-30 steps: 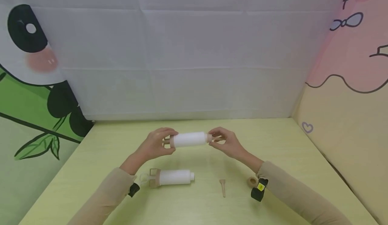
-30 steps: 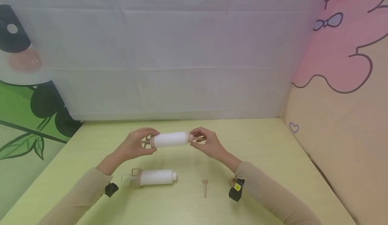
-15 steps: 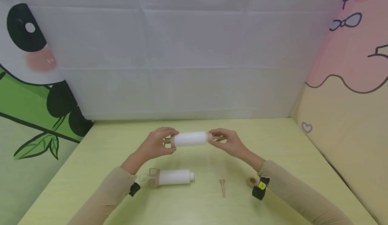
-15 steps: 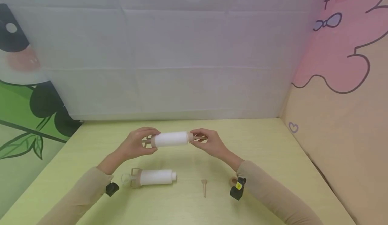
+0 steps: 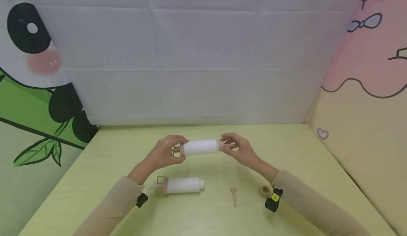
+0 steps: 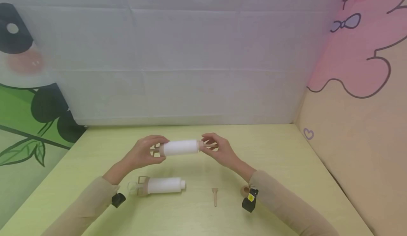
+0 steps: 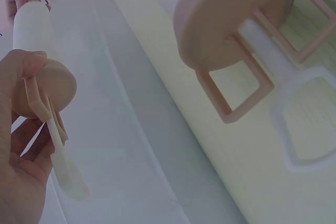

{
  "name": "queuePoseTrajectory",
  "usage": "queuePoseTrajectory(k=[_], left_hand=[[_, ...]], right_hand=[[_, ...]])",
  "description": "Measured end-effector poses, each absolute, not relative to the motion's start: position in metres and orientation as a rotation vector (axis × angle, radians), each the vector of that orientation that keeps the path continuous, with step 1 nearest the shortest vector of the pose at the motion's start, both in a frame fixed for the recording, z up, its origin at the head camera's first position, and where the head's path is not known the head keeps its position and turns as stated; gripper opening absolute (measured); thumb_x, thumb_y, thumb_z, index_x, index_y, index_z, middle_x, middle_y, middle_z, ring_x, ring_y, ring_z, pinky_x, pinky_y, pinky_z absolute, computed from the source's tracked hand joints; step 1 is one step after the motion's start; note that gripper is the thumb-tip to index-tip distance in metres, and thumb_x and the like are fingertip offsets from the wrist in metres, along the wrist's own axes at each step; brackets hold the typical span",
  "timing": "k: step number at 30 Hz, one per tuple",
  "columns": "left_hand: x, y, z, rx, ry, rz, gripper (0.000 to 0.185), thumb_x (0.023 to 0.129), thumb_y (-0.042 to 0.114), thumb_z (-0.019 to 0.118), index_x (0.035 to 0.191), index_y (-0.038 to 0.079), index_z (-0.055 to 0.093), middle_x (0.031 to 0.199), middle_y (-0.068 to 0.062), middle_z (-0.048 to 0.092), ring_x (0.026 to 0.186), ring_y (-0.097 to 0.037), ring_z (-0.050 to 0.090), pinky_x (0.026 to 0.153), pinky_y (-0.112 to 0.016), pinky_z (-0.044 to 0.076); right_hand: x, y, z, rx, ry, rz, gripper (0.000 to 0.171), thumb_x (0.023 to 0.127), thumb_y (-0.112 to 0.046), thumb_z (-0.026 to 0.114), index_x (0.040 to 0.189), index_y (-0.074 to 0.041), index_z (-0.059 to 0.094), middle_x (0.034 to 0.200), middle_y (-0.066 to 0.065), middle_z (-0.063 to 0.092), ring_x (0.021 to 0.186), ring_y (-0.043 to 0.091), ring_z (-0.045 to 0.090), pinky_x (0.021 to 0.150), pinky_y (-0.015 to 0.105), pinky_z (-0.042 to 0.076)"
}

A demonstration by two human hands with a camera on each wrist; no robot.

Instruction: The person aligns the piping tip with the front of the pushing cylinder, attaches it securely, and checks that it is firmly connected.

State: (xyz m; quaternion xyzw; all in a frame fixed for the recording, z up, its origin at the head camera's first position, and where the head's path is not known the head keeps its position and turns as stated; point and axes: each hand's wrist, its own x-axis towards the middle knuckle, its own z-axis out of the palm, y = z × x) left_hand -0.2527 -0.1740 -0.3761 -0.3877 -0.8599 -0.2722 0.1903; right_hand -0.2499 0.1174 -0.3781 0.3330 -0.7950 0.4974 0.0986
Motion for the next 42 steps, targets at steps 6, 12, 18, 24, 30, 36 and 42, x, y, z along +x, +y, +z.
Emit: queuePoseTrajectory(k=[6,12,18,24,30,36,42], left_hand=[[-0.255,-0.171,-0.380,-1.079,-2.450,-0.794,0.041,0.066,0.005,0.077,0.105,0.004,0.064,0.107,-0.012,0.060,0.096,-0.026,0.057,0.069,-0.026,0.054],[-0.257,-0.166,-0.382,-1.063,-2.461,-0.808,0.040,0.066,0.005,0.076,0.104,0.004,0.064,0.106,-0.011,0.061,0.095,-0.026,0.057,0.069,-0.026,0.054],[-0.254,-0.163,-0.379,-1.077,-2.427,-0.794,0.041,0.065,0.004,0.077,0.104,0.004,0.064,0.105,-0.011,0.061,0.095,-0.026,0.058,0.068,-0.027,0.054],[-0.253,-0.160,-0.377,-1.088,-2.414,-0.801,0.041,0.065,0.002,0.076,0.104,0.003,0.064,0.106,-0.013,0.060,0.095,-0.027,0.058,0.067,-0.027,0.054],[-0.254,-0.159,-0.378,-1.083,-2.423,-0.781,0.041,0.065,0.004,0.077,0.104,0.003,0.064,0.106,-0.012,0.060,0.095,-0.027,0.057,0.068,-0.028,0.054],[-0.255,-0.159,-0.380,-1.070,-2.441,-0.769,0.041,0.066,0.006,0.077,0.105,0.004,0.064,0.106,-0.011,0.061,0.095,-0.025,0.057,0.069,-0.029,0.054],[-0.254,-0.157,-0.380,-1.076,-2.436,-0.780,0.041,0.066,0.006,0.077,0.105,0.005,0.064,0.106,-0.010,0.061,0.095,-0.025,0.057,0.069,-0.029,0.054]], right_hand=[[-0.250,0.120,-0.382,1.105,-2.245,1.414,0.029,0.076,0.006,0.068,0.103,0.007,0.058,0.098,0.020,0.060,0.086,0.033,0.060,0.072,0.041,0.053],[-0.252,0.125,-0.383,1.097,-2.268,1.372,0.030,0.075,0.007,0.068,0.103,0.007,0.059,0.098,0.020,0.062,0.087,0.032,0.061,0.071,0.043,0.053],[-0.251,0.127,-0.380,1.027,-2.353,1.377,0.028,0.081,-0.001,0.065,0.107,0.006,0.061,0.101,0.018,0.064,0.088,0.029,0.063,0.072,0.040,0.053],[-0.252,0.130,-0.378,0.980,-2.423,1.384,0.026,0.084,-0.005,0.062,0.108,0.005,0.062,0.102,0.018,0.065,0.091,0.029,0.063,0.074,0.034,0.053],[-0.256,0.131,-0.382,0.995,-2.373,1.437,0.032,0.084,-0.003,0.062,0.114,0.005,0.056,0.104,0.020,0.062,0.092,0.033,0.061,0.075,0.039,0.052],[-0.271,0.135,-0.403,1.084,-2.261,1.384,0.024,0.082,-0.005,0.066,0.105,-0.006,0.060,0.100,0.007,0.062,0.089,0.018,0.060,0.072,0.030,0.052],[-0.275,0.141,-0.406,1.143,-2.246,1.279,0.030,0.076,-0.007,0.072,0.104,-0.009,0.060,0.100,0.003,0.061,0.087,0.015,0.060,0.071,0.029,0.052]])
